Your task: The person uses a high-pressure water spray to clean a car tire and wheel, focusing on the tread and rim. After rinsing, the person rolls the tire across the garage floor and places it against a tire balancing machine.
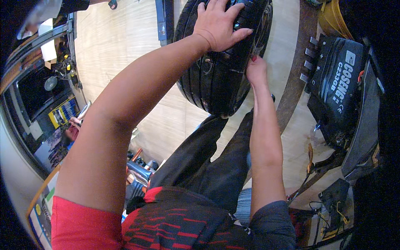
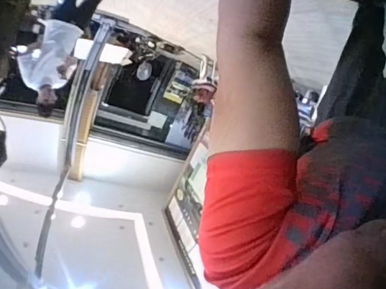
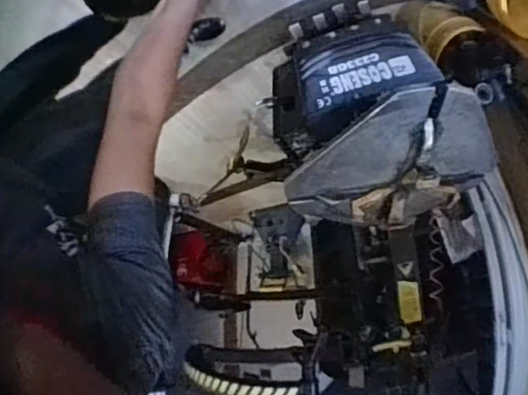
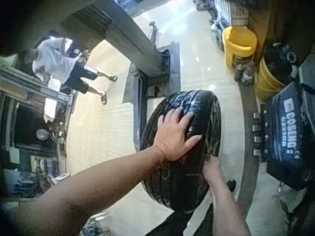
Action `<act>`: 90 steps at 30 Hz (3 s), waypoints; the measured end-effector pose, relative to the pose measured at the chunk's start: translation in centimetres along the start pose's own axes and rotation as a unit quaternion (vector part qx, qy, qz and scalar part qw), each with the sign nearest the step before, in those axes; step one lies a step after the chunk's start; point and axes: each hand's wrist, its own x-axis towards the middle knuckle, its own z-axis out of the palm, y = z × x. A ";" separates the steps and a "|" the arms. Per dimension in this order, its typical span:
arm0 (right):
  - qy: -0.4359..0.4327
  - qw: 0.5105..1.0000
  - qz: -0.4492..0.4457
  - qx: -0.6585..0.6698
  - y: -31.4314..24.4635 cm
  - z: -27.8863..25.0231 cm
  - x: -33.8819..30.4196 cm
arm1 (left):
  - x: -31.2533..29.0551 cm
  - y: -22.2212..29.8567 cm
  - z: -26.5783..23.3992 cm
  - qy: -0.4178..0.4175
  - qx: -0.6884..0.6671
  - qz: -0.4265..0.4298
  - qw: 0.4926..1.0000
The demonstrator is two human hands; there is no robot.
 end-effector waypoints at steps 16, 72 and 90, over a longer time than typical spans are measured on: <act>-0.092 0.925 0.249 0.270 -5.3 -2.3 0.8 | 1.9 -0.3 0.1 -0.014 0.002 -0.018 1.000; -0.032 0.974 0.141 0.176 -3.9 8.6 4.4 | -14.1 -8.8 3.3 0.152 -0.300 -0.622 0.707; -0.073 0.953 0.188 0.227 -10.4 6.6 2.1 | -16.3 -9.5 4.3 0.178 -0.427 -0.562 0.685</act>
